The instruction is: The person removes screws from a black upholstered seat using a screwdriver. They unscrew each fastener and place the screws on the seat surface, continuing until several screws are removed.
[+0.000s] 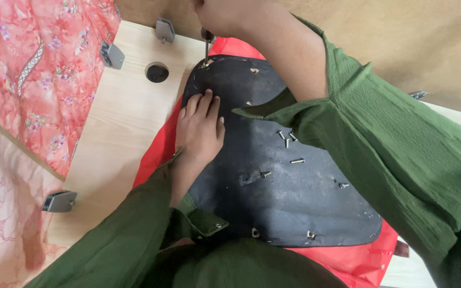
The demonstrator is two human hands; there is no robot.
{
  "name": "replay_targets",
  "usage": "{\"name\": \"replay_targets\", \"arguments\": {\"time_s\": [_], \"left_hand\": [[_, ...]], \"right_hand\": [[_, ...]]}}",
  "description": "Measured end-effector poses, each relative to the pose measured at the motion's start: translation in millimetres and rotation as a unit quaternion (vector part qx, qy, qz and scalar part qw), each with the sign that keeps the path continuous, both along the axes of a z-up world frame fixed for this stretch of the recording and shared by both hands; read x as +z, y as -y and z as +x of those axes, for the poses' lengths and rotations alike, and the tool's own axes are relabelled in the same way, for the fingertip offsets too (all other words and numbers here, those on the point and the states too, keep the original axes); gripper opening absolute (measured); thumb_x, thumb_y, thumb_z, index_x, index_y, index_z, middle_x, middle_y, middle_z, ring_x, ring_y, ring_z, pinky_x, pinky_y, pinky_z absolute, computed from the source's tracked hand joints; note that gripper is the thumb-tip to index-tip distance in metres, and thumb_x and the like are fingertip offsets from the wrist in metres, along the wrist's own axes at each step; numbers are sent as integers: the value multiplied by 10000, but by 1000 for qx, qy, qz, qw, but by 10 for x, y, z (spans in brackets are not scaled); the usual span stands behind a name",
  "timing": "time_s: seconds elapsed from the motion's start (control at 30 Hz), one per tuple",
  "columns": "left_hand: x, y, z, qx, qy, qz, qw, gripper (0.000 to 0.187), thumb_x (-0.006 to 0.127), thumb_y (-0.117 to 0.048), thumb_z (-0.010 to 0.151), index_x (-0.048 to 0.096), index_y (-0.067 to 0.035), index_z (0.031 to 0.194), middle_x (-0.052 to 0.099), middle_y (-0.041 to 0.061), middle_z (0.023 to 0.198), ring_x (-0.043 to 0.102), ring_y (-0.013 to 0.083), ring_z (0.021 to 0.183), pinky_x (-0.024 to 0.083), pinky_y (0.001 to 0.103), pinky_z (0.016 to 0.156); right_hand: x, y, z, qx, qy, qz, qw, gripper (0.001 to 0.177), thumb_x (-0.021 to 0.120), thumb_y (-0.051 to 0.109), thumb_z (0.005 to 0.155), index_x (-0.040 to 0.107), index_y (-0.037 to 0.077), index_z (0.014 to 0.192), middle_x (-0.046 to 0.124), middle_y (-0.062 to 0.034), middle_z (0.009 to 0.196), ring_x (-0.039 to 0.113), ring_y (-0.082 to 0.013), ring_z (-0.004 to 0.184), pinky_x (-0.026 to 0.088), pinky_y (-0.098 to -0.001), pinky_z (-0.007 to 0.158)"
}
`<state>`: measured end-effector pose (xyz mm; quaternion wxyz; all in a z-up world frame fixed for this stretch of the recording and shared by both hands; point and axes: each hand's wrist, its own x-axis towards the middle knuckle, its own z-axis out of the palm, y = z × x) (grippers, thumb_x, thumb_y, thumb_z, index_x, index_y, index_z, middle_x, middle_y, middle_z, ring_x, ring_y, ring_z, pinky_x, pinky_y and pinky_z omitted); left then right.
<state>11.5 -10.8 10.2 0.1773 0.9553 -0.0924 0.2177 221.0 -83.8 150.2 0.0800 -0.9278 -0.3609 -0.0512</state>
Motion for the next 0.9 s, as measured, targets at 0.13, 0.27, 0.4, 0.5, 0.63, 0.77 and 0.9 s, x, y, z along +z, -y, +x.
{"name": "replay_targets", "arguments": {"time_s": [0.13,0.27,0.4,0.5,0.63,0.77,0.9], "left_hand": [[17,-115,-126,-44,-3,19,999,591,620,-292,934,554,33,1423,457,205,1560,414,364,1431,387,465,1117],[21,-101,-143,-44,-16,25,999,612,611,-296,927,542,44,1431,436,230,1567,387,378,1447,371,482,1138],[14,-101,-139,-44,-14,25,999,591,601,-296,933,550,38,1418,431,235,1569,387,380,1451,371,482,1140],[-11,-98,-140,-42,-16,21,999,579,596,-296,933,555,31,1410,432,233,1564,385,382,1451,369,482,1141],[-16,-96,-125,-40,-24,31,998,571,588,-293,942,556,30,1413,429,233,1566,380,381,1452,366,483,1140],[-24,-94,-120,-43,-34,37,998,573,582,-300,955,551,34,1419,419,238,1574,372,390,1459,367,486,1141],[-30,-81,-103,-37,-38,59,997,567,582,-310,946,555,19,1407,417,231,1574,370,390,1452,359,507,1140]], "right_hand": [[-28,132,64,24,-33,86,995,204,636,199,875,753,130,1027,763,-76,821,735,-204,686,572,-373,614],[-80,200,90,25,-13,92,995,183,621,161,893,745,100,1013,752,-110,824,742,-231,705,589,-377,654],[-52,217,45,66,79,63,993,84,675,108,883,718,68,943,719,-143,782,701,-298,672,552,-425,592],[-20,218,-19,53,4,63,997,73,676,29,810,677,68,872,699,-119,770,693,-260,688,538,-404,579],[15,162,-53,114,-56,164,978,136,691,-14,734,668,71,839,718,-76,791,710,-196,710,555,-334,589],[-64,76,-97,78,-39,238,967,137,685,10,814,667,85,927,712,-83,796,716,-212,726,548,-363,617],[-148,43,-121,3,12,246,969,189,670,2,844,616,80,1007,677,-107,824,687,-251,751,520,-402,625]]}}
